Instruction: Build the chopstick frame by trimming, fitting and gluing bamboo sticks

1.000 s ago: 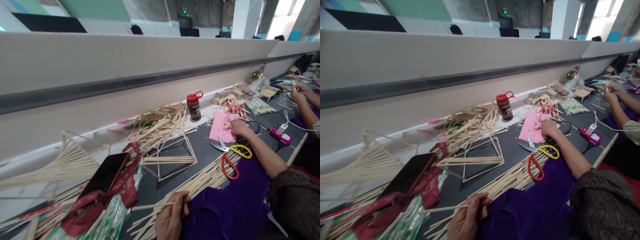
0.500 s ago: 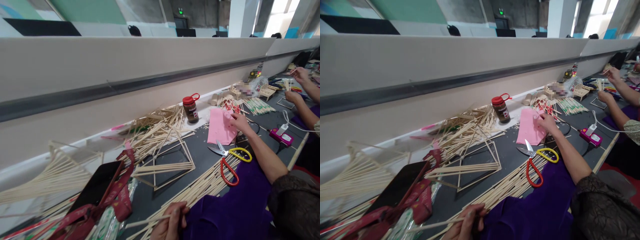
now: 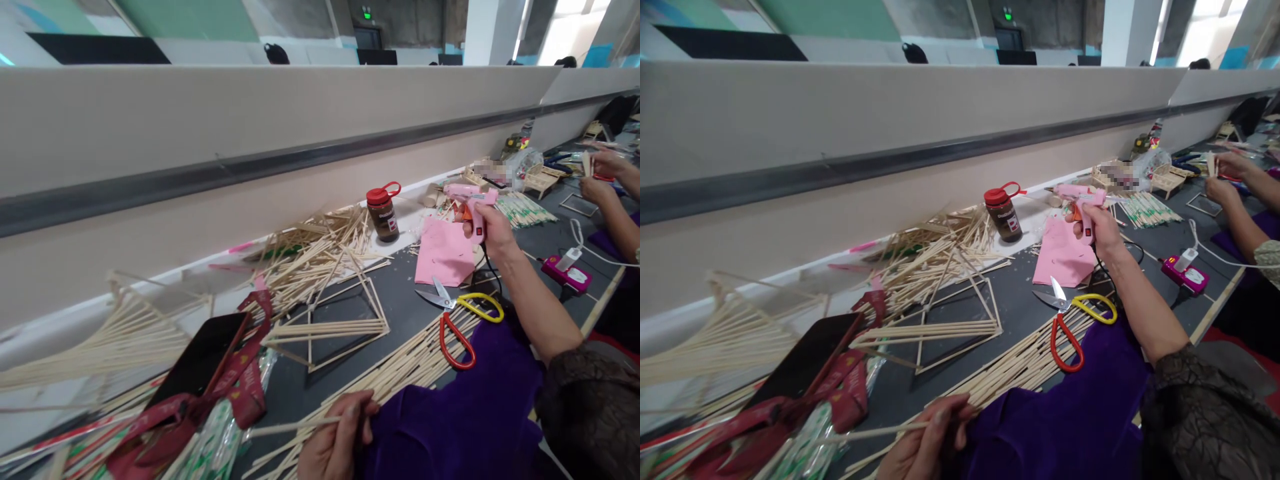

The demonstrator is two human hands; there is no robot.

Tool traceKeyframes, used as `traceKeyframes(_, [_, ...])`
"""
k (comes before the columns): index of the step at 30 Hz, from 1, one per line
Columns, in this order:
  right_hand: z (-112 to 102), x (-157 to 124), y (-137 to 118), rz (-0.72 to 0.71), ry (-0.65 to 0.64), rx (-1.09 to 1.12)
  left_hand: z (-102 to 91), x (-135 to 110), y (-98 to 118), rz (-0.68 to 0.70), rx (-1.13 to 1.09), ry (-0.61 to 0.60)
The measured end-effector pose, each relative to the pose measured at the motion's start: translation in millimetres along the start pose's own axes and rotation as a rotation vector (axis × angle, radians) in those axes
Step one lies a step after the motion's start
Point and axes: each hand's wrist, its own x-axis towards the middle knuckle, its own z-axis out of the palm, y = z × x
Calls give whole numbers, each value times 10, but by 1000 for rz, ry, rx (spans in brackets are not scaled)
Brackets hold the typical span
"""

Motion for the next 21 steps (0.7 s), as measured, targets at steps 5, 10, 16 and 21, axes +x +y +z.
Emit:
traceKeyframes(5, [440, -298, -395, 8, -413, 259, 49, 196, 399, -15, 12, -195])
traceKeyframes(10, [811, -624, -571, 71, -650, 278, 243, 383, 809, -41, -264, -283])
traceKeyframes(16, [992, -630, -419, 226, -720, 405, 281, 531, 940, 9, -350, -315])
traceKeyframes(21, [1073, -507, -301, 331, -738, 510, 304, 559, 900, -14, -339, -352])
